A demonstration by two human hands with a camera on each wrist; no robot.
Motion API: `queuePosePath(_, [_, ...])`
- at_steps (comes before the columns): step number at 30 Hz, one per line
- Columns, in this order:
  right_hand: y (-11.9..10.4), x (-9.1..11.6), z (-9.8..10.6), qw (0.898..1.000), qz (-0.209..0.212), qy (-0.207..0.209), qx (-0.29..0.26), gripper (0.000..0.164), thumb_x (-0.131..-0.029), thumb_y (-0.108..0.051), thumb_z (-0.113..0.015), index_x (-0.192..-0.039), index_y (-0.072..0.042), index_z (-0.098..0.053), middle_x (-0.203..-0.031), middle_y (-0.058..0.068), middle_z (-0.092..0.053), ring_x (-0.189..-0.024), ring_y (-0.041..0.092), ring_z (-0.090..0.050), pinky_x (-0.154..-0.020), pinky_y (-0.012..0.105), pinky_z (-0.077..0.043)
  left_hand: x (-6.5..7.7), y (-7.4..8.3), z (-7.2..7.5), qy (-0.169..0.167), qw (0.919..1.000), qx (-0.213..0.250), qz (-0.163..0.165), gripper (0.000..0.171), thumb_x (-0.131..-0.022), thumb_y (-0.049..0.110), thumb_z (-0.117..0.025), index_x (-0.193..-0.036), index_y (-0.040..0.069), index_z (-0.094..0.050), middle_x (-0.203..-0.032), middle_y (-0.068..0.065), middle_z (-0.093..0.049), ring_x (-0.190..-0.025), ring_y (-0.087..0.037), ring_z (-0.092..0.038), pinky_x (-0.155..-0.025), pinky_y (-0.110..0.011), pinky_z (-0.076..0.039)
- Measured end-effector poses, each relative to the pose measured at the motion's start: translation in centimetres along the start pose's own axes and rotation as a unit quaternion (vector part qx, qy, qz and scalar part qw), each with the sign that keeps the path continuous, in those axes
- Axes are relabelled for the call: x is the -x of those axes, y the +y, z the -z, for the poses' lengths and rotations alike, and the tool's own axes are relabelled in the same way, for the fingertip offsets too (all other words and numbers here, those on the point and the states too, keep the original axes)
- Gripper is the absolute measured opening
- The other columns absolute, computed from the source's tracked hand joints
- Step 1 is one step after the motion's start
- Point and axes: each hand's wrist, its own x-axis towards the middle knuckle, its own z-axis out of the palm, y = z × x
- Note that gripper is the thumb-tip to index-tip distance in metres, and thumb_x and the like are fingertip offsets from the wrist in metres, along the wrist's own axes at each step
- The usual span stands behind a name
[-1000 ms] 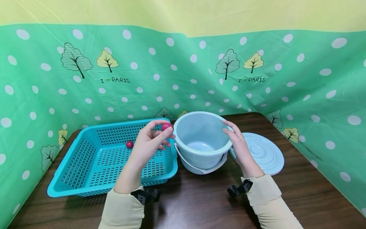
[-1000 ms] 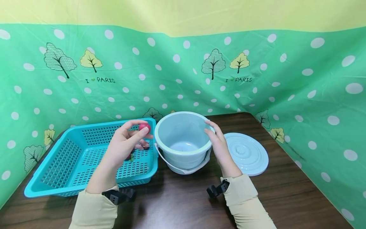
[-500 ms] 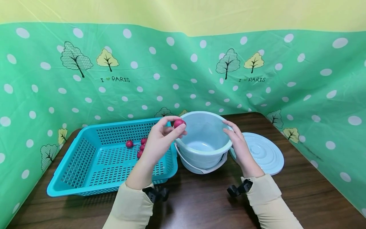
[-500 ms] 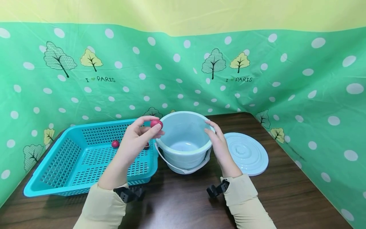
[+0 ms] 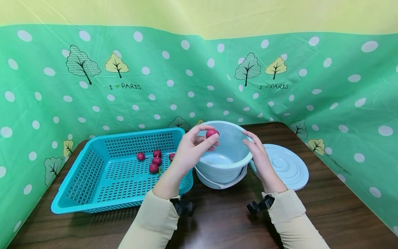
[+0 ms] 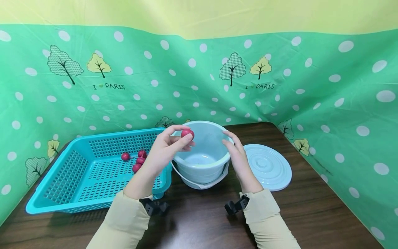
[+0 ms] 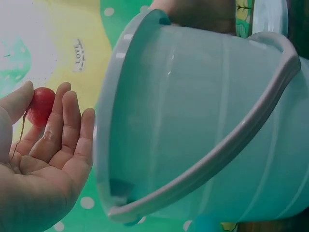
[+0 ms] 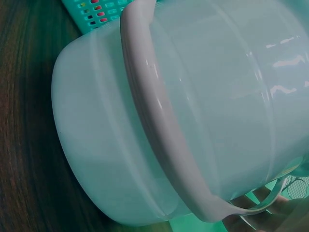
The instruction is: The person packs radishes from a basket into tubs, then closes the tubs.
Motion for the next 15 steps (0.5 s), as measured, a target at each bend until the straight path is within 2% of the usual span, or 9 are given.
queuePosePath(4, [0.0,0.0,-0.1,1.0,0.0,0.0,0.001,0.052,-0.104,-0.033,-0.04,-0.152,-0.014,-0.034,-0.164,0.006,-0.02,-0.148,0.031,-0.02,-0.116,0.061,-0.02,-0.4,-0.6,-0.6,-0.006,1.0,-0.003,-0.001,0.031,-0.097,0.021,-0.065,-0.126,0.009,-0.059,-0.101,-0.019,-0.074,-0.087,-0.024,-0.074,-0.086,-0.034,-0.059])
queuePosePath(9, [0.0,0.0,-0.2,1.0,0.002,-0.002,-0.003,0.052,-0.104,-0.033,-0.04,-0.152,-0.014,-0.034,-0.163,0.006,-0.021,-0.147,0.031,-0.022,-0.116,0.059,-0.022,-0.6,-1.1,-1.1,-0.002,0.9994,-0.034,-0.008,0.031,-0.096,0.024,-0.067,-0.124,0.012,-0.061,-0.1,-0.015,-0.075,-0.084,-0.02,-0.072,-0.083,-0.032,-0.058])
queuePosePath(15, [0.0,0.1,-0.1,1.0,0.0,0.0,-0.001,0.052,-0.104,-0.034,-0.04,-0.153,-0.015,-0.033,-0.164,0.007,-0.021,-0.147,0.031,-0.023,-0.117,0.06,-0.021,-0.6,-1.1,-1.2,-0.017,0.9976,-0.063,0.02,0.032,-0.095,0.031,-0.067,-0.123,0.016,-0.062,-0.099,-0.01,-0.076,-0.084,-0.021,-0.072,-0.082,-0.032,-0.058])
